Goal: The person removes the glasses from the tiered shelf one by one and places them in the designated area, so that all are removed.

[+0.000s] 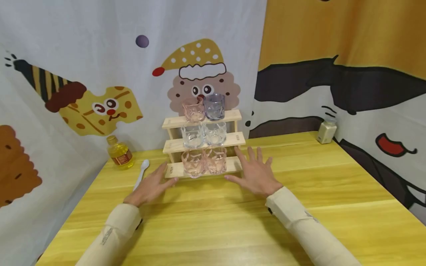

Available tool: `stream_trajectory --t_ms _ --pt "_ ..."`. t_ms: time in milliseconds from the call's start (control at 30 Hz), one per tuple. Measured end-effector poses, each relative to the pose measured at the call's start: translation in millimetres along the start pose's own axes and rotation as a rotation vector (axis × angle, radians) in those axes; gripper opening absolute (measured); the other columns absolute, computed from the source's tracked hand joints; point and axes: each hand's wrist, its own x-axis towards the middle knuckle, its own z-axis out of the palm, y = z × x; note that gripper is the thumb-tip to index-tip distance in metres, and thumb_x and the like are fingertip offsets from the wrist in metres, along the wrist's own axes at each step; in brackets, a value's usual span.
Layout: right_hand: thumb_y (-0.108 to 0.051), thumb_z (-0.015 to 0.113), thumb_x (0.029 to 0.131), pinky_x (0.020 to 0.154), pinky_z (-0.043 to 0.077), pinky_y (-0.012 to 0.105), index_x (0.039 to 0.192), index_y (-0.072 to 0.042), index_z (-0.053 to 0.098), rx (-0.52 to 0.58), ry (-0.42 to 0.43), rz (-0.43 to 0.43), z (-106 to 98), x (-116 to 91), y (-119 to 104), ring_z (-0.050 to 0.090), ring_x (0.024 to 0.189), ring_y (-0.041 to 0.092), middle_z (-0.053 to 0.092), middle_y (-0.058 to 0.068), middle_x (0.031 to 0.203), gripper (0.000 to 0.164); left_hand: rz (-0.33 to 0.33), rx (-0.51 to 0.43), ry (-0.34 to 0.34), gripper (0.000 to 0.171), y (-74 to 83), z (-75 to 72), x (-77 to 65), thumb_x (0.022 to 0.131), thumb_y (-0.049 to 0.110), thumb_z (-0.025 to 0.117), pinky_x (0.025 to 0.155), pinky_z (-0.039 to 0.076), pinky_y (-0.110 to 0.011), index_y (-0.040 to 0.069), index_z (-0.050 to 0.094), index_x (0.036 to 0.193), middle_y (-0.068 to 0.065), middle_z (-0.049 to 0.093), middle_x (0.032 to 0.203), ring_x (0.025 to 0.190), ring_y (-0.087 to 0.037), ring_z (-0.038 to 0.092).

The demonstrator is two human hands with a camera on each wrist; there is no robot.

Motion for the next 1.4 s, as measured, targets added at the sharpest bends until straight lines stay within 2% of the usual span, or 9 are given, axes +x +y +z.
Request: stream_trajectory --t_ms 167,367,500,567,733,800,867,1167,1400 --pt "-0.075 0.05 0.09 0.105 0.018 0.087 0.163 -0.023 0.014 0.029 0.026 -0.03 -2.3 4.8 -5.4 0.015 0.148 0.062 0.015 0.029 0.165 0.097 0.038 -0.094 0.011 0.095 0.1 2.6 7.7 0.099 0.066 0.043 0.126 0.024 -0.055 0.004 0.008 0.162 -0.019 0.019 0.168 0.154 -0.038 0.025" --pt "-0.068 0.056 0.092 0.107 0.02 0.084 0.163 -0.021 0.015 0.06 0.031 -0.046 -9.5 11.9 -13.6 0.018 0.148 0.06 0.018 0.028 0.165 0.094 0.098 -0.14 0.058 0.08 -1.4 3.1 17.3 0.103 0.041 0.052 0.116 0.041 -0.054 -0.006 0.019 0.158 -0.029 0.055 0.143 0.133 -0.042 0.055" --pt "-0.066 0.057 0.093 0.108 0.02 0.083 0.163 -0.021 0.014 0.071 0.02 -0.052 -13.2 15.8 -17.5 0.019 0.148 0.06 0.019 0.029 0.164 0.094 0.082 -0.143 0.055 0.078 -3.4 2.6 21.4 0.103 0.038 0.054 0.114 0.044 -0.054 -0.011 0.022 0.155 -0.032 0.057 0.139 0.132 -0.043 0.056" --pt "-0.065 0.056 0.093 0.109 0.02 0.083 0.163 -0.021 0.014 0.077 0.015 -0.053 -15.1 17.6 -18.8 0.019 0.148 0.059 0.019 0.029 0.164 0.093 0.067 -0.141 0.036 0.078 -4.2 1.9 22.6 0.103 0.04 0.053 0.11 0.048 -0.052 -0.01 0.022 0.155 -0.034 0.066 0.12 0.109 -0.042 0.068" --pt "-0.069 0.052 0.093 0.111 0.024 0.08 0.163 -0.02 0.013 0.086 0.013 -0.05 -22.3 23.9 -20.9 0.019 0.15 0.055 0.018 0.027 0.166 0.094 0.053 -0.132 -0.006 0.077 -6.3 -1.9 24.8 0.104 0.041 0.052 0.11 0.047 -0.052 -0.007 0.021 0.157 -0.034 0.066 0.121 0.11 -0.04 0.068" --pt "-0.07 0.052 0.093 0.112 0.025 0.078 0.163 -0.019 0.013 0.09 0.017 -0.053 -25.7 26.9 -21.6 0.019 0.151 0.055 0.018 0.027 0.166 0.095 0.047 -0.129 -0.017 0.077 -6.7 -3.7 25.8 0.104 0.041 0.053 0.114 0.043 -0.055 -0.005 0.022 0.157 -0.03 0.055 0.142 0.133 -0.042 0.055" --pt "-0.07 0.052 0.093 0.115 0.024 0.076 0.163 -0.018 0.015 0.094 0.027 -0.065 -28.2 29.3 -21.9 0.018 0.151 0.055 0.018 0.028 0.165 0.094 0.033 -0.129 -0.03 0.077 -6.9 -4.6 26.8 0.104 0.04 0.053 0.115 0.041 -0.056 -0.004 0.021 0.158 -0.029 0.044 0.152 0.14 -0.043 0.047" --pt "-0.057 0.059 0.095 0.116 0.032 0.068 0.162 -0.013 0.019 0.185 0.089 -0.132 -35.3 40.2 -23.9 0.026 0.15 0.048 0.022 0.028 0.163 0.09 0.034 -0.044 -0.009 0.073 -3.1 -6.4 28.9 0.103 0.035 0.056 0.114 0.043 -0.055 -0.008 0.027 0.155 -0.032 0.054 0.142 0.135 -0.044 0.051" --pt "-0.053 0.059 0.097 0.117 0.03 0.069 0.163 -0.016 0.016 0.281 0.083 -0.15 -45.7 53.6 -21.7 0.027 0.15 0.046 0.022 0.024 0.165 0.087 0.015 -0.069 -0.015 0.073 -2.3 -4.4 28.9 0.103 0.036 0.057 0.114 0.043 -0.054 -0.004 0.026 0.156 -0.032 0.057 0.139 0.135 -0.043 0.053"
